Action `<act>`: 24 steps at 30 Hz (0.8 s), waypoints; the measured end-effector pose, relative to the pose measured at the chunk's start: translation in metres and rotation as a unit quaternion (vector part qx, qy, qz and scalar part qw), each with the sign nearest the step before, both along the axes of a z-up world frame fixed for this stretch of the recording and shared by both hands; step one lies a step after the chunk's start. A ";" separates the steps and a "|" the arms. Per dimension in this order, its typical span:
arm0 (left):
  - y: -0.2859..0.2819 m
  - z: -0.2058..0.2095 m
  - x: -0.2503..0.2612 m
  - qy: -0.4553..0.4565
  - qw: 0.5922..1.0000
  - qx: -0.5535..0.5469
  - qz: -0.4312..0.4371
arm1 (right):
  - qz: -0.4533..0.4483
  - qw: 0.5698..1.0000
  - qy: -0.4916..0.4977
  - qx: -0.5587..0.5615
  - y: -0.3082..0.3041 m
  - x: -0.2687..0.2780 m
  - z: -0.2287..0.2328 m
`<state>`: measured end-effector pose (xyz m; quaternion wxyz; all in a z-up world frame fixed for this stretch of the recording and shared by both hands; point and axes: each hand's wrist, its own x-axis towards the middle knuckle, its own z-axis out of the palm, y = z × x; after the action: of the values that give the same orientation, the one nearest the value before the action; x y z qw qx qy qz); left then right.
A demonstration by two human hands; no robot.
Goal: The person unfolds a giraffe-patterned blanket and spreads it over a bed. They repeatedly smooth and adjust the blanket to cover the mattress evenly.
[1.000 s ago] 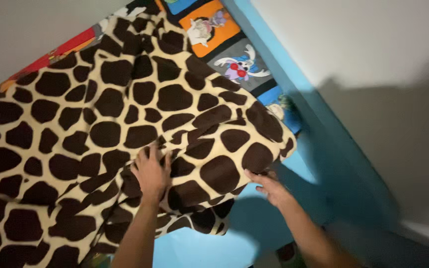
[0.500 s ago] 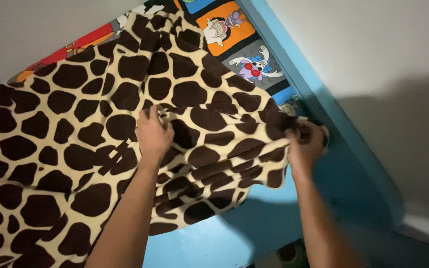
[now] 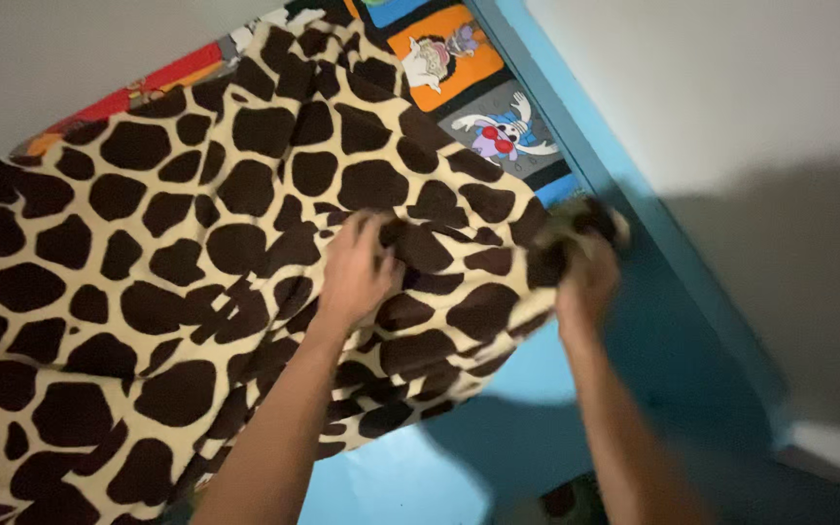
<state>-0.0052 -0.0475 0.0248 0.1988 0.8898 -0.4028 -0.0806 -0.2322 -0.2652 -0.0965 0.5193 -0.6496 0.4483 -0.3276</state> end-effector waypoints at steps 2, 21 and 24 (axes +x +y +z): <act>-0.027 0.015 0.005 0.005 0.992 -0.106 -0.074 | 0.070 0.978 -0.188 0.061 -0.019 0.015 -0.012; -0.171 0.001 0.049 -0.017 0.889 0.404 -0.214 | 0.186 0.945 0.242 0.115 -0.010 -0.016 0.037; -0.188 0.030 0.102 -0.052 0.952 0.299 -0.047 | 0.111 0.971 0.203 0.066 -0.026 -0.013 0.052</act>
<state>0.0965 -0.2354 0.0550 -0.1014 0.8915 -0.4114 -0.1604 -0.2456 -0.2911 -0.0448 0.4925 -0.7123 0.4902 -0.0988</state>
